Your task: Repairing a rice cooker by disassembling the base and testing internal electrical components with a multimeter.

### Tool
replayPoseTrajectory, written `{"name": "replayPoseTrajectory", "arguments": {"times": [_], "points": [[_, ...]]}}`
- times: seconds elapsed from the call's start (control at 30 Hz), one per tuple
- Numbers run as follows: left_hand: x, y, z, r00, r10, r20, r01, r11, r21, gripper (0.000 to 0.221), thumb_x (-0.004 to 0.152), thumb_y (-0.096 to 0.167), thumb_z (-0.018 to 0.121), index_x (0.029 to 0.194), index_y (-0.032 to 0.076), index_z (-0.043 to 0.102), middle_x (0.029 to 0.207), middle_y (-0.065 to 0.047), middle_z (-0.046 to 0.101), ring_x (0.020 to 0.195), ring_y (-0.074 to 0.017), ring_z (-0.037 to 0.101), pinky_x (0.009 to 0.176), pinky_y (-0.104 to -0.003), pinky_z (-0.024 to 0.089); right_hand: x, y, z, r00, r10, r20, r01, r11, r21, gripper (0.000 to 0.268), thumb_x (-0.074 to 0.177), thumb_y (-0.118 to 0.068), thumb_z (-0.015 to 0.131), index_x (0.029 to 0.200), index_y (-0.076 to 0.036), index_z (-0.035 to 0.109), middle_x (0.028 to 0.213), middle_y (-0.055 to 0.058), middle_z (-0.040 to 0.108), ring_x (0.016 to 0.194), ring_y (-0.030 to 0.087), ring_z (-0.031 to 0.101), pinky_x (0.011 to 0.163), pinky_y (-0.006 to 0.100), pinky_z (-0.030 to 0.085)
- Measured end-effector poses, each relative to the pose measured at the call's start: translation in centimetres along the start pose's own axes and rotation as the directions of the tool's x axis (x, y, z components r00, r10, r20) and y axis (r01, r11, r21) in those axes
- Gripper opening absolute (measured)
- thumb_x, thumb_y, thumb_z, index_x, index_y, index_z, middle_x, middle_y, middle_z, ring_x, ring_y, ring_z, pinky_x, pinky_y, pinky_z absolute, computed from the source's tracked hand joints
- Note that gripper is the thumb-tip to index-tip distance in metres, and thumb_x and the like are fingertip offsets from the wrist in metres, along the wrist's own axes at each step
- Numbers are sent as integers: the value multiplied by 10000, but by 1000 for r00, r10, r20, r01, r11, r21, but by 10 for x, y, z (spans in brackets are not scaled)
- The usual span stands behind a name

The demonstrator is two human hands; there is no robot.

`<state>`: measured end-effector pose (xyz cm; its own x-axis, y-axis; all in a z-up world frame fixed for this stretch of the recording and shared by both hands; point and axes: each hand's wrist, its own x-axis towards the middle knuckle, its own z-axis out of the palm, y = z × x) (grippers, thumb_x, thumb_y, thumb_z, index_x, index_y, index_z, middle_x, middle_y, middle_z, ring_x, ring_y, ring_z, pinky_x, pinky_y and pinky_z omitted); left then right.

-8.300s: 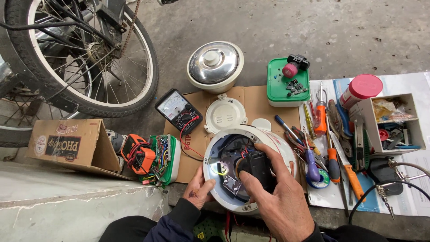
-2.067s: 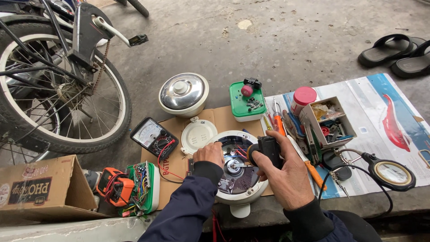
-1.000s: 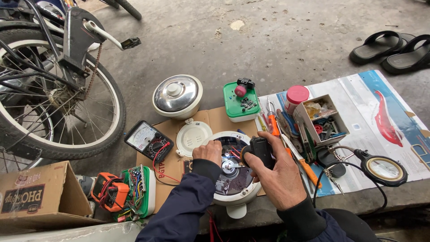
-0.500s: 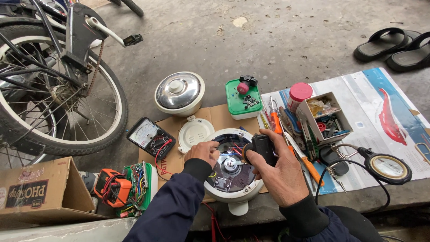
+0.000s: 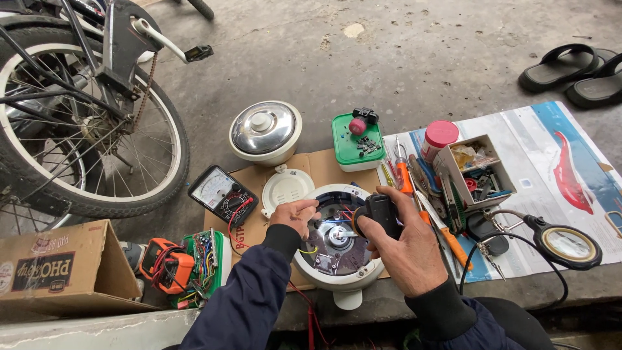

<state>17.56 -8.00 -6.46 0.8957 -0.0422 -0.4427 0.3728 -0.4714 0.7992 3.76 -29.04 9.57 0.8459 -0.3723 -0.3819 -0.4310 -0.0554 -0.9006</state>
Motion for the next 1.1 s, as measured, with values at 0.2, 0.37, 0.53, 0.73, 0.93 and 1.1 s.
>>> {"name": "replayPoseTrajectory", "arguments": {"times": [0.2, 0.37, 0.53, 0.73, 0.93, 1.1], "points": [[5, -2, 2, 998, 4, 57, 3, 993, -120, 395, 1049, 223, 639, 1385, 105, 811, 1203, -170, 875, 424, -131, 505, 518, -275, 524, -1, -3, -1, 1000, 21, -2, -21, 999, -26, 656, 891, -279, 782, 1530, -254, 637, 1112, 74, 750, 637, 234, 740, 690, 343, 668], [16, -2, 7, 972, -168, 165, 220, 900, -376, 483, 999, 334, 702, 1346, 4, 762, 1282, -274, 828, 425, -189, 602, 317, -253, 370, -1, -2, -1, 1000, 21, 6, -21, 1000, -17, 655, 899, -272, 782, 1536, -255, 633, 1103, 86, 744, 642, 231, 740, 680, 342, 671], [15, -1, 5, 955, -207, 215, 279, 872, -401, 494, 990, 291, 729, 1351, -45, 727, 1299, -279, 821, 438, -191, 608, 315, -232, 356, -2, -3, -2, 1000, 19, 6, -19, 999, -31, 660, 896, -281, 780, 1539, -263, 632, 1045, 89, 756, 650, 222, 742, 702, 339, 673], [11, 6, 7, 940, -298, 167, 339, 875, -347, 394, 954, 247, 814, 1215, -26, 703, 1213, -239, 860, 452, -153, 573, 357, -228, 357, -3, -3, -1, 1000, 21, 10, -21, 1000, -3, 664, 899, -260, 774, 1547, -252, 630, 1056, 97, 743, 659, 227, 732, 689, 350, 673], [6, 11, 11, 954, -269, 129, 297, 898, -323, 351, 969, 215, 809, 1241, -5, 811, 1117, -191, 879, 484, -134, 548, 398, -225, 393, -2, -2, -1, 1000, 11, 12, -11, 1000, -4, 652, 899, -267, 783, 1534, -252, 636, 1111, 87, 739, 651, 235, 745, 678, 347, 678], [17, 2, 21, 943, -312, 115, 332, 867, -372, 355, 1000, 241, 773, 1236, -24, 769, 1190, -229, 864, 468, -122, 491, 398, -240, 353, -3, -3, -1, 1000, 21, 14, -21, 1000, 14, 646, 905, -249, 792, 1532, -248, 639, 1092, 103, 734, 653, 241, 732, 678, 351, 671]]}}
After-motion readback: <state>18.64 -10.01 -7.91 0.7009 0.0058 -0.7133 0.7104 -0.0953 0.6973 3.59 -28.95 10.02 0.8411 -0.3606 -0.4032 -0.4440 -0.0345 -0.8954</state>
